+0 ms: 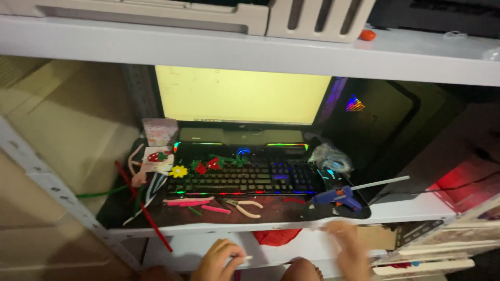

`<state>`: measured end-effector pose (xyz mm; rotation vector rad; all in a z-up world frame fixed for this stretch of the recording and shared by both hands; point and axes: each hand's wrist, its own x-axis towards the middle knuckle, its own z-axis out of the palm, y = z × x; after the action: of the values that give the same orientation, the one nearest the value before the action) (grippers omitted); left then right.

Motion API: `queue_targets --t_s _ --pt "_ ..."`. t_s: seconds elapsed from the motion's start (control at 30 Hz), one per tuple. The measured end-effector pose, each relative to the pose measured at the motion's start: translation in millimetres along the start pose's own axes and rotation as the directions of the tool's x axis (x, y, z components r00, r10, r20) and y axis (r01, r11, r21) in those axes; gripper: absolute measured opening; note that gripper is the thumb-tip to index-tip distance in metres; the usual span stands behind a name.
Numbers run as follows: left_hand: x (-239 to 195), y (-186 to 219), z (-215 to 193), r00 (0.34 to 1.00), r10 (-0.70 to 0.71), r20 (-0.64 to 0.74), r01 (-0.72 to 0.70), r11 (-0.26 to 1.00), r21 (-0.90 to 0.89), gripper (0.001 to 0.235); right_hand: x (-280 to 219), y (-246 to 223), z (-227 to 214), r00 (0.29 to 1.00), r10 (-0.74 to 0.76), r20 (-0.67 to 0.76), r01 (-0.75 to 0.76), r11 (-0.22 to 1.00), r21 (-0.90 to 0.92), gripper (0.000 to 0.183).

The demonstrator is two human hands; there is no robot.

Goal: Crafting small items using colorful pipe cleaners by bending and twisting them at a desk.

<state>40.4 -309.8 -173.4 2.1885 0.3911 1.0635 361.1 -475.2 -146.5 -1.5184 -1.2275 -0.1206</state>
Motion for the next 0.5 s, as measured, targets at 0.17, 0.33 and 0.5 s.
queue_targets --t_s 0.17,0.33,0.5 --pt "23 53 -4 0.993 0.108 0.045 -0.108 0.994 0.003 0.011 -28 -91 67 0.929 -0.003 0.371 -0.024 0.997 0.067 0.013" --pt "7 49 -4 0.991 0.124 0.047 -0.128 0.987 0.096 0.008 -26 -123 70 0.897 0.108 0.428 -0.067 0.992 -0.11 0.018" --pt "-3 54 -11 0.98 0.187 0.074 -0.193 0.977 0.09 0.012 -17 -144 61 0.763 0.076 0.642 -0.007 0.994 -0.109 0.013"
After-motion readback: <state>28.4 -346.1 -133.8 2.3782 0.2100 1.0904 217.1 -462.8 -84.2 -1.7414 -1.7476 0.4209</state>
